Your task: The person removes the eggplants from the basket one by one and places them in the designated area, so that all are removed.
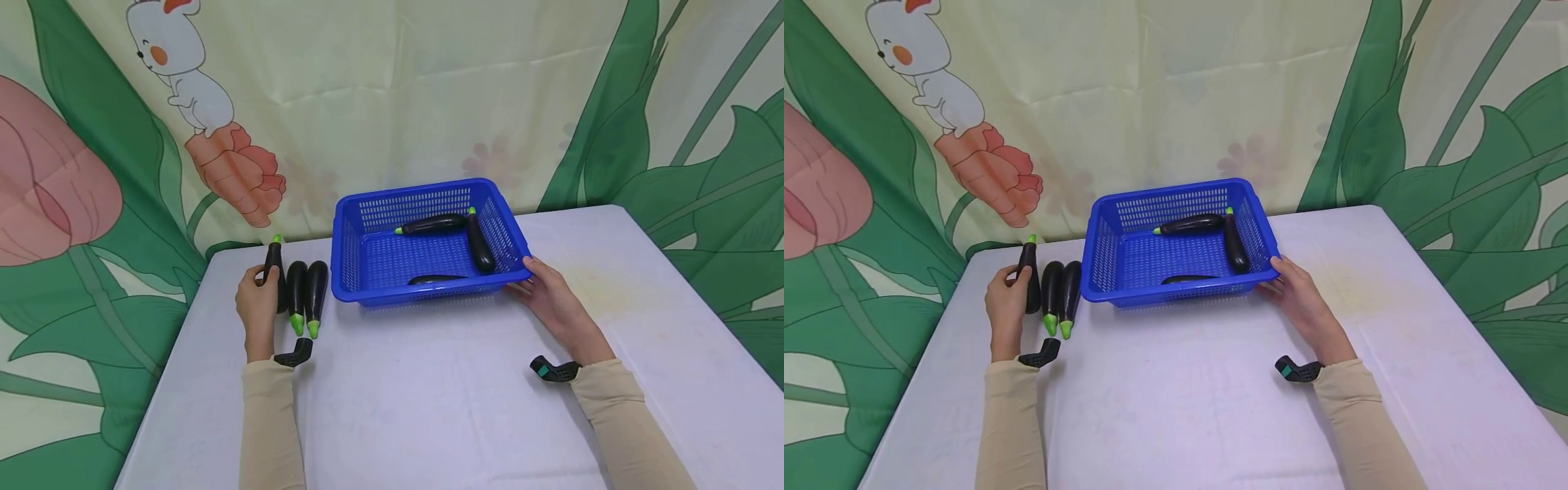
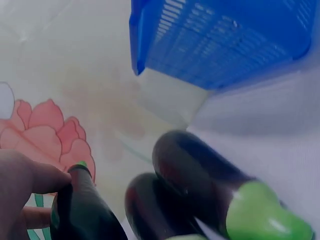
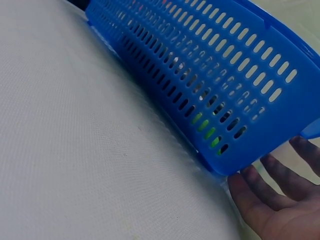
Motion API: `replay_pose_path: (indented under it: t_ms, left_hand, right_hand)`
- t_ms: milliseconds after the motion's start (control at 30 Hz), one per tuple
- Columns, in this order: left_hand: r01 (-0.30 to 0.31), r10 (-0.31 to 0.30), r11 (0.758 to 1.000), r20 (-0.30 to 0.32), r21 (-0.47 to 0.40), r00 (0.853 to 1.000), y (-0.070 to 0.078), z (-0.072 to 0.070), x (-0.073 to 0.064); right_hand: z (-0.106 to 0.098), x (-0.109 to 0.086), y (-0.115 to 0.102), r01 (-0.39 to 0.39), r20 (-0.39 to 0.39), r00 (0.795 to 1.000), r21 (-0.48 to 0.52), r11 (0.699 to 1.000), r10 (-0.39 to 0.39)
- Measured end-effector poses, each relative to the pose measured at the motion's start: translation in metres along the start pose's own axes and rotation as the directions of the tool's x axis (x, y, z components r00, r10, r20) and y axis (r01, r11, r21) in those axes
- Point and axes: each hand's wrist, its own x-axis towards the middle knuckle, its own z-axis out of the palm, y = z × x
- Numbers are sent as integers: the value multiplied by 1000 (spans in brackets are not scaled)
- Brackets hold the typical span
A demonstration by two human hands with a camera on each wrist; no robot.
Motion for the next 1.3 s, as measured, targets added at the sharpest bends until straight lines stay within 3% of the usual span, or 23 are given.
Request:
replay_pose_path:
  t_ms: [267, 600, 867, 1300]
  left_hand:
    - [39, -44, 991, 38, 131, 998, -12, -2, 1]
    - [37, -65, 967, 104, 253, 992, -24, -2, 4]
    - [52, -106, 946, 155, 319, 982, -25, -4, 5]
    - [12, -106, 915, 212, 404, 972, -20, -4, 3]
  right_hand:
    - [0, 0, 0, -4, -4, 1000, -7, 1000, 4]
    - [2, 1, -1, -6, 2, 1000, -20, 1000, 6]
    - [2, 0, 1, -8, -6, 1000, -26, 1000, 7]
    - [1, 0, 2, 18, 26, 1000, -9, 1000, -18]
